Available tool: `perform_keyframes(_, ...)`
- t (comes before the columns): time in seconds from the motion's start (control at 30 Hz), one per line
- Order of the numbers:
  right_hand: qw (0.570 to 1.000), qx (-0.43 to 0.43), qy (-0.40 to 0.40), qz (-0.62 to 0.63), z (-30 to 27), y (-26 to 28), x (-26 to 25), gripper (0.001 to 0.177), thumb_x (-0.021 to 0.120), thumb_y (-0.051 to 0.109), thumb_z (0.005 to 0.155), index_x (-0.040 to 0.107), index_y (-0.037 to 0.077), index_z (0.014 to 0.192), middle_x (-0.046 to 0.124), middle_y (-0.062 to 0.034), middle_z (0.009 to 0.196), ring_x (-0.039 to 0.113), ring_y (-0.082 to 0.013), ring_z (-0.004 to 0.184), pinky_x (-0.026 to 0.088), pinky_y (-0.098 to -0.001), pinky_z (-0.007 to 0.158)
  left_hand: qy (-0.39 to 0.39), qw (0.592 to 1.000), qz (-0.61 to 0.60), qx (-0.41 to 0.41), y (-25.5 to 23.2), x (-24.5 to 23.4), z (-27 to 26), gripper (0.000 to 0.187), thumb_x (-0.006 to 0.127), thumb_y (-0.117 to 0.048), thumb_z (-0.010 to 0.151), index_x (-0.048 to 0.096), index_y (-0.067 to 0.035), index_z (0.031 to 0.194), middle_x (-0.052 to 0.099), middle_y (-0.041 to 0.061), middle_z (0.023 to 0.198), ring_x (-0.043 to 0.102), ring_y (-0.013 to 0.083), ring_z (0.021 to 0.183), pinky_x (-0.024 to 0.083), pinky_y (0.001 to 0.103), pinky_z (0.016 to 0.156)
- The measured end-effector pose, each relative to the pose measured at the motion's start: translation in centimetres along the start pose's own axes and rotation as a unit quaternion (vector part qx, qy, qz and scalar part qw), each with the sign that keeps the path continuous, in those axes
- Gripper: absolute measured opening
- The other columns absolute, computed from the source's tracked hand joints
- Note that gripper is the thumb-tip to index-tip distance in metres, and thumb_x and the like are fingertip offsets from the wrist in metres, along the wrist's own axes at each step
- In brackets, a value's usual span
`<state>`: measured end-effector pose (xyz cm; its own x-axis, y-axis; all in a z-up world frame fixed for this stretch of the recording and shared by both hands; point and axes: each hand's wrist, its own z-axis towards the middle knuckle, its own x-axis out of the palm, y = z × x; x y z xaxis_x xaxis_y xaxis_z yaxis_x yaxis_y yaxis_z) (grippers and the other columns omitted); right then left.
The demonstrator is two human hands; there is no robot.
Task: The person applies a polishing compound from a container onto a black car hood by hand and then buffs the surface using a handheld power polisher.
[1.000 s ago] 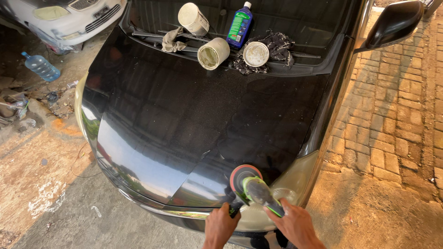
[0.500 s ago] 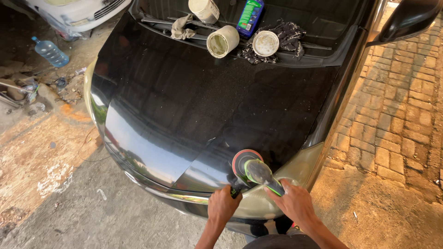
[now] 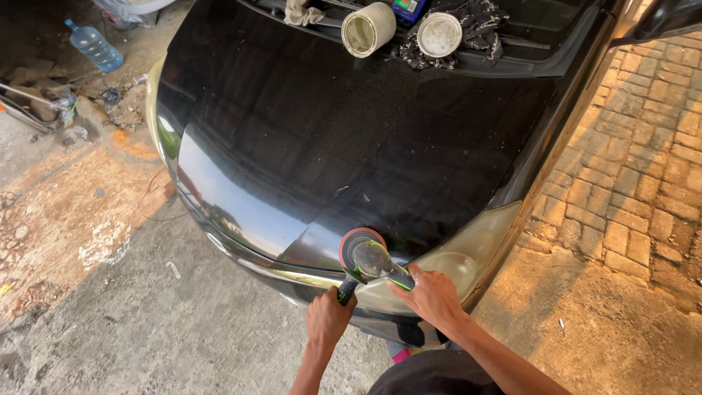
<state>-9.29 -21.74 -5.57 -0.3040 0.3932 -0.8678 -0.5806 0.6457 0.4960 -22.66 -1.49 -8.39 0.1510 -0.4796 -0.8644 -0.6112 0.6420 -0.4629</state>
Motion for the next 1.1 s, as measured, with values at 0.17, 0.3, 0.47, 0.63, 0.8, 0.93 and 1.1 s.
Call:
perform_keyframes(0.17, 1.0, -0.013, -0.004, 0.002, -1.8, -0.2, 0.1, 0.052, 0.071, 0.049, 0.088, 0.066, -0.003, 0.091, 0.064, -0.0124, 0.05, 0.067, -0.03, 0.044, 0.054, -0.0424, 0.045, 0.045, 0.998, -0.009, -0.042, 0.1, 0.9, -1.7, 0.039, 0.074, -0.042, 0.085, 0.069, -0.003, 0.089, 0.073, 0.02, 0.073, 0.075, 0.0366, 0.064, 0.061, 0.048, 0.06)
perform_keyframes(0.3, 1.0, 0.009, 0.005, -0.018, -3.0, -1.1, -1.0, 0.05, 0.069, 0.05, 0.09, 0.066, 0.0, 0.089, 0.064, -0.0125, 0.052, 0.069, -0.0303, 0.048, 0.055, -0.0429, 0.044, 0.011, 1.0, -0.013, -0.002, -1.1, 1.7, -2.5, 0.037, 0.077, -0.039, 0.083, 0.071, -0.003, 0.086, 0.072, 0.022, 0.071, 0.073, 0.0405, 0.067, 0.059, 0.05, 0.063)
perform_keyframes(0.47, 0.998, 0.037, -0.022, -0.036, -4.3, -2.2, -2.5, 0.05, 0.069, 0.049, 0.088, 0.065, 0.0, 0.09, 0.064, -0.014, 0.049, 0.068, -0.0311, 0.045, 0.054, -0.0432, 0.044, 0.02, 0.999, -0.029, 0.042, -2.9, 2.6, -2.5, 0.035, 0.074, -0.037, 0.084, 0.069, -0.003, 0.081, 0.072, 0.022, 0.07, 0.073, 0.0409, 0.066, 0.058, 0.05, 0.065)
perform_keyframes(0.63, 0.998, 0.026, -0.049, -0.036, -4.8, -2.7, -2.5, 0.049, 0.07, 0.049, 0.085, 0.066, 0.0, 0.089, 0.064, -0.0135, 0.048, 0.067, -0.0304, 0.043, 0.053, -0.0428, 0.042, 0.01, 0.998, -0.024, 0.048, -3.2, 3.0, -2.3, 0.036, 0.077, -0.037, 0.082, 0.069, -0.002, 0.08, 0.071, 0.024, 0.07, 0.072, 0.0429, 0.067, 0.058, 0.05, 0.064)
perform_keyframes(0.8, 0.999, 0.029, 0.025, -0.023, -3.7, -1.9, -0.2, 0.05, 0.066, 0.049, 0.091, 0.067, -0.001, 0.092, 0.065, -0.0116, 0.055, 0.067, -0.0235, 0.042, 0.053, -0.0413, 0.036, 0.01, 0.999, -0.024, 0.019, -0.7, 2.7, -2.7, 0.039, 0.076, -0.04, 0.084, 0.068, -0.002, 0.081, 0.071, 0.022, 0.069, 0.072, 0.0411, 0.065, 0.057, 0.05, 0.063)
perform_keyframes(0.93, 0.998, 0.017, 0.066, -0.009, -2.8, -0.8, 1.3, 0.052, 0.067, 0.05, 0.092, 0.068, -0.002, 0.098, 0.065, -0.0118, 0.054, 0.066, -0.0236, 0.04, 0.053, -0.04, 0.037, 0.046, 0.998, -0.024, -0.039, 1.3, 2.6, -3.1, 0.039, 0.074, -0.042, 0.085, 0.068, -0.003, 0.084, 0.071, 0.018, 0.068, 0.074, 0.035, 0.06, 0.059, 0.046, 0.058)
perform_keyframes(1.1, 1.0, -0.028, 0.012, 0.001, -2.9, -0.7, 1.0, 0.054, 0.069, 0.051, 0.09, 0.069, -0.003, 0.088, 0.065, -0.0132, 0.048, 0.065, -0.0251, 0.042, 0.053, -0.0386, 0.043, 0.007, 1.0, -0.017, -0.025, 1.6, 3.0, -3.6, 0.039, 0.076, -0.04, 0.084, 0.07, -0.002, 0.083, 0.071, 0.02, 0.066, 0.071, 0.0364, 0.058, 0.057, 0.046, 0.056)
